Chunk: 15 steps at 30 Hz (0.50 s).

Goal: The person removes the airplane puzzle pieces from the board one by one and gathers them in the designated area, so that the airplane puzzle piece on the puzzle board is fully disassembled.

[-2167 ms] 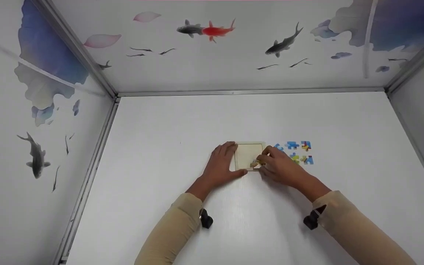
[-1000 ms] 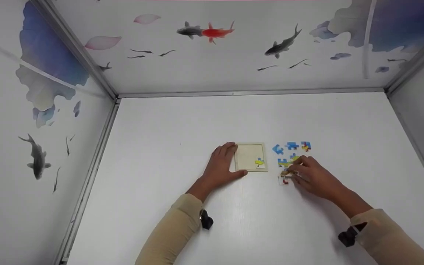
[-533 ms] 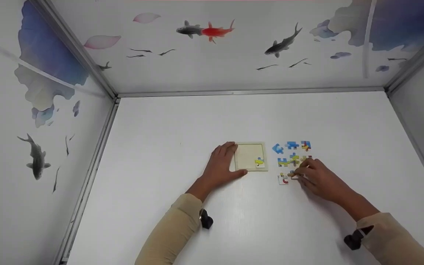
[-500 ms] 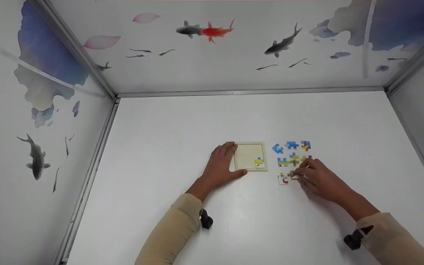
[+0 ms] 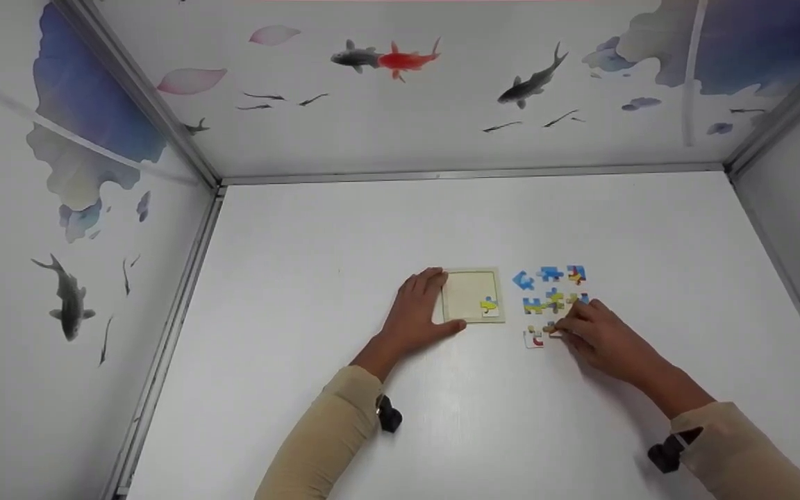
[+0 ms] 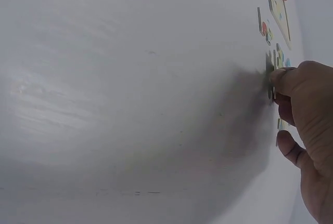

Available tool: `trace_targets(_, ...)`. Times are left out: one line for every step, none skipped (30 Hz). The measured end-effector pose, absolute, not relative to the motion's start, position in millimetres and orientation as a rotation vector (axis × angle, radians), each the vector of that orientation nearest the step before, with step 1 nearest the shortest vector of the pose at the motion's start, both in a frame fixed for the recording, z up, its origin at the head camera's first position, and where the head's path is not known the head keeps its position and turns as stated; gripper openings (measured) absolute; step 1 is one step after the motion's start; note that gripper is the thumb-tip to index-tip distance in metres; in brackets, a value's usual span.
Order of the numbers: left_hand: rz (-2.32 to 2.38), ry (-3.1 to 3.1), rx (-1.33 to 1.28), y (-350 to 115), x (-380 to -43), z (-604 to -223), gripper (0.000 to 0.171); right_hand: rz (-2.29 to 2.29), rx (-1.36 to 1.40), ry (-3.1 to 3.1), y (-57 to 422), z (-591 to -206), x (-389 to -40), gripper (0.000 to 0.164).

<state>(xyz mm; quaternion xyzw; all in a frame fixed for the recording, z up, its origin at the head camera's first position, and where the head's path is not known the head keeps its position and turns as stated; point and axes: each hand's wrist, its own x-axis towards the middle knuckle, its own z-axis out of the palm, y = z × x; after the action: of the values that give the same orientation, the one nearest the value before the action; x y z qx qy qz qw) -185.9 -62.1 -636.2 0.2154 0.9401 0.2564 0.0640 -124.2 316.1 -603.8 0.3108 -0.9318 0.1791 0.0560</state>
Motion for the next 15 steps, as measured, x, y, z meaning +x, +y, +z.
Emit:
trace_targets(0.775, 2.835, 0.646, -62.0, -185.4, -635.6, 0.101, 0.537, 0.946, -2.821, 316.4, -603.8, -123.7, 0.03)
trace_targets(0.777, 2.83, 0.64, -62.0, -184.8, -635.0, 0.101, 0.528, 0.949, -2.815, 316.8, -603.8, -123.4, 0.03)
trace_targets(0.778, 2.826, 0.636, -61.9, -184.4, -634.5, 0.101, 0.518, 0.951, -2.815, 316.8, -603.7, -123.0, 0.03)
trace_targets(0.783, 2.825, 0.633, -62.0, -184.1, -634.2, 0.101, 0.505, 0.952, -2.816, 317.0, -603.8, -122.8, 0.031)
trace_targets(0.786, 2.824, 0.63, -62.0, -184.0, -634.0, 0.101, 0.499, 0.948, -2.82, 317.1, -603.8, -122.5, 0.031)
trace_targets(0.785, 2.826, 0.63, -62.0, -184.0, -633.9, 0.101, 0.487, 0.944, -2.828, 317.1, -603.8, -122.4, 0.031)
trace_targets(0.784, 2.828, 0.632, -62.0, -184.1, -634.1, 0.101, 0.482, 0.937, -2.841, 316.8, -603.5, -122.2, 0.031)
trace_targets(0.781, 2.829, 0.634, -61.9, -184.2, -634.2, 0.101, 0.47, 0.929, -2.857, 316.4, -603.0, -122.0, 0.031)
trace_targets(0.778, 2.831, 0.637, -61.8, -184.5, -634.5, 0.1, 0.462, 0.92, -2.878, 315.9, -602.3, -121.9, 0.031)
trace_targets(0.776, 2.834, 0.638, -61.8, -184.8, -634.8, 0.1, 0.456, 0.911, -2.899, 315.5, -601.5, -121.7, 0.03)
trace_targets(0.773, 2.834, 0.638, -61.7, -185.1, -635.0, 0.1, 0.449, 0.901, -2.92, 314.9, -600.1, -121.4, 0.03)
trace_targets(0.771, 2.834, 0.638, -61.6, -185.1, -634.9, 0.1, 0.437, 0.895, -2.939, 314.4, -599.0, -121.2, 0.029)
trace_targets(0.77, 2.834, 0.64, -61.5, -185.2, -635.0, 0.1, 0.428, 0.889, -2.956, 313.8, -598.0, -121.0, 0.029)
trace_targets(0.768, 2.833, 0.641, -61.4, -185.3, -634.9, 0.1, 0.415, 0.885, -2.969, 313.2, -597.1, -120.9, 0.029)
trace_targets(0.768, 2.833, 0.641, -61.4, -185.2, -634.8, 0.1, 0.408, 0.882, -2.979, 312.9, -596.6, -120.7, 0.028)
